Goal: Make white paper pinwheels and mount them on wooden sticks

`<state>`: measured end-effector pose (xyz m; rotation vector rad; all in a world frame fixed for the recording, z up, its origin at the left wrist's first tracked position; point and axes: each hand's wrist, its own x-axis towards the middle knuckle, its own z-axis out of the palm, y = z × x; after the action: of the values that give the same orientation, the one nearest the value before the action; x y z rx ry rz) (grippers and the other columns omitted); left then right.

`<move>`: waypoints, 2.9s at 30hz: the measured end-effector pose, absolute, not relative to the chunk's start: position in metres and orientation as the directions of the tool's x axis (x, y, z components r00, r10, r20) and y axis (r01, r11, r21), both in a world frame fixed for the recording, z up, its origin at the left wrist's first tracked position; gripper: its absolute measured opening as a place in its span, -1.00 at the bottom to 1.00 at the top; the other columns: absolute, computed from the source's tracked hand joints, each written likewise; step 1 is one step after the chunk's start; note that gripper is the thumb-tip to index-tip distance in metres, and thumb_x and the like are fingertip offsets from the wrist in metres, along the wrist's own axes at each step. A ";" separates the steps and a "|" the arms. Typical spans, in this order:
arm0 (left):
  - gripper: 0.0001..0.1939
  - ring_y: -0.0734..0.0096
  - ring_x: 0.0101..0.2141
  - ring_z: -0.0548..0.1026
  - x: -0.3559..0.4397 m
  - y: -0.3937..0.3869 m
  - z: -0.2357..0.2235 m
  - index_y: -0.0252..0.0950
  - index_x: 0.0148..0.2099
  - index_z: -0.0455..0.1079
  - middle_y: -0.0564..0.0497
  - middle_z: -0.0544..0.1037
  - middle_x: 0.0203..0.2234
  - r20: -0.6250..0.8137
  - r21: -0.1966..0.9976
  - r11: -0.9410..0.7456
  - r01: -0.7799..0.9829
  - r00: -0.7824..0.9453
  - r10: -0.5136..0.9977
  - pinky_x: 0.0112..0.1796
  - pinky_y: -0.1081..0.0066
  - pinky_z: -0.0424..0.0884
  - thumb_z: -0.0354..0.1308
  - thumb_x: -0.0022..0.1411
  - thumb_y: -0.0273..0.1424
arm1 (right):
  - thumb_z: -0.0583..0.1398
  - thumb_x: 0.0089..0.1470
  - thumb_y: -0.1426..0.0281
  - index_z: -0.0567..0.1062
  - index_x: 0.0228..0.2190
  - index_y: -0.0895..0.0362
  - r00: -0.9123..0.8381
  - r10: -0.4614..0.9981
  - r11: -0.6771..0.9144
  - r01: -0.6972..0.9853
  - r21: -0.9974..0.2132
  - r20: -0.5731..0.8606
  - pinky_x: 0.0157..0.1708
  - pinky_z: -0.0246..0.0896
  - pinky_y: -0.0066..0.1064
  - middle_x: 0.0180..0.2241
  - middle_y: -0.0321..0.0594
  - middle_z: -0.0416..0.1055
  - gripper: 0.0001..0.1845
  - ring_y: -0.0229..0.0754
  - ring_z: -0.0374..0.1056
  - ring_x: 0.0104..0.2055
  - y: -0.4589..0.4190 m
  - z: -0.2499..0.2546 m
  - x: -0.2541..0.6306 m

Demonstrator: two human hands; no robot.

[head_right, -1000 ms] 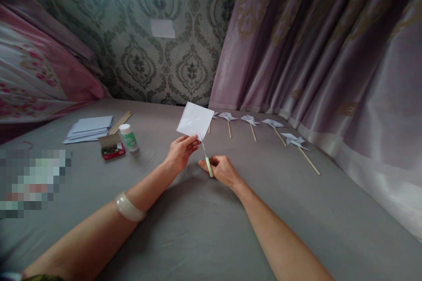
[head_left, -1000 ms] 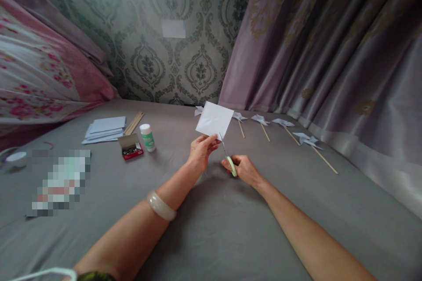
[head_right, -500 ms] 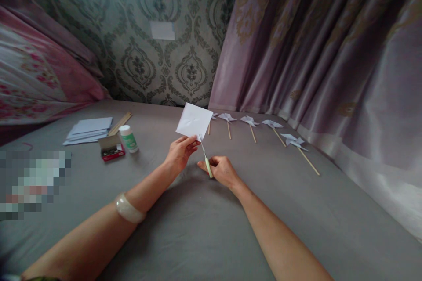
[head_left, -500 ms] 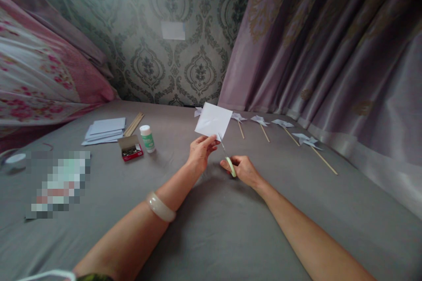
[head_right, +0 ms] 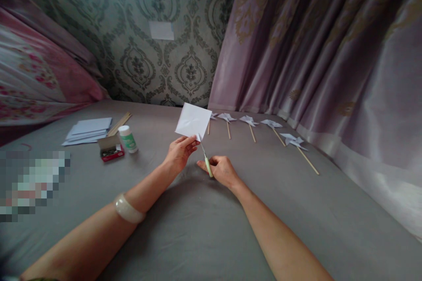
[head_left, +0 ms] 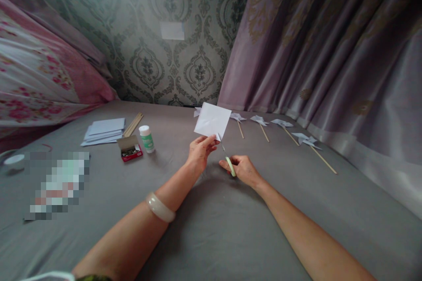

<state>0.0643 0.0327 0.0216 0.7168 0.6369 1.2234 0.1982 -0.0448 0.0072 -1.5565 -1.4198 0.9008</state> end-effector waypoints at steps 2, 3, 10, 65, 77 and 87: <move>-0.72 0.49 -0.49 0.49 0.064 0.032 0.023 -0.38 -0.48 0.42 0.03 0.50 -0.59 -0.055 0.782 0.182 -0.596 0.225 0.973 -0.45 0.50 0.32 0.44 -0.25 -0.39 | 0.29 -0.31 -0.10 0.31 -0.72 0.15 0.106 0.994 -0.025 0.405 -0.914 0.020 -0.60 -0.10 -0.46 -0.71 -0.39 0.19 -0.43 -0.37 0.02 -0.61 -0.045 0.007 0.198; -0.72 0.50 -0.50 0.49 0.065 0.032 0.024 -0.38 -0.48 0.42 0.03 0.50 -0.59 -0.056 0.783 0.183 -0.594 0.226 0.973 -0.45 0.50 0.32 0.44 -0.25 -0.39 | 0.29 -0.31 -0.10 0.32 -0.72 0.15 0.106 0.994 -0.027 0.405 -0.914 0.018 -0.59 -0.10 -0.46 -0.71 -0.39 0.19 -0.43 -0.37 0.02 -0.61 -0.045 0.007 0.198; -0.73 0.52 -0.52 0.47 0.065 0.028 0.025 -0.38 -0.52 0.42 0.02 0.49 -0.60 -0.058 0.793 0.188 -0.580 0.236 0.970 -0.45 0.51 0.33 0.44 -0.25 -0.39 | 0.30 -0.33 -0.10 0.34 -0.72 0.16 0.132 0.991 -0.028 0.403 -0.915 0.028 -0.58 -0.09 -0.45 -0.70 -0.37 0.21 -0.43 -0.36 0.04 -0.60 -0.044 0.005 0.198; -0.74 0.52 -0.52 0.45 0.070 0.021 0.023 -0.39 -0.53 0.42 -0.01 0.49 -0.61 -0.076 0.808 0.222 -0.545 0.278 0.958 -0.45 0.50 0.30 0.42 -0.24 -0.38 | 0.30 -0.25 -0.04 0.37 -0.69 0.17 0.152 0.986 -0.004 0.412 -0.911 0.064 -0.59 -0.06 -0.46 -0.68 -0.36 0.24 -0.48 -0.36 0.06 -0.60 -0.043 0.004 0.200; -0.70 0.57 -0.56 0.38 0.060 0.040 0.019 -0.31 -0.54 0.32 0.11 0.41 -0.64 -0.086 0.809 0.163 -0.565 0.161 0.983 -0.50 0.53 0.25 0.39 -0.29 -0.36 | 0.27 -0.20 -0.02 0.48 -0.49 0.17 0.290 0.938 0.061 0.404 -0.913 0.191 -0.46 0.11 -0.45 -0.57 -0.30 0.37 -0.52 -0.28 0.21 -0.50 -0.040 0.000 0.207; -0.85 0.54 -0.52 0.39 0.063 0.039 0.016 -0.30 -0.52 0.34 0.08 0.45 -0.54 -0.132 0.800 0.235 -0.551 0.221 0.966 -0.45 0.48 0.38 0.24 -0.24 -0.47 | 0.36 -0.44 -0.03 0.50 -0.51 0.19 0.516 0.851 0.085 0.041 -0.996 0.094 -0.44 0.10 -0.41 -0.52 -0.26 0.39 -0.44 -0.29 0.17 -0.47 -0.033 0.010 0.220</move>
<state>0.0627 0.0386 0.0160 0.7013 0.7261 1.1771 0.2197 -0.0329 0.0103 -1.3632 -0.8552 0.7301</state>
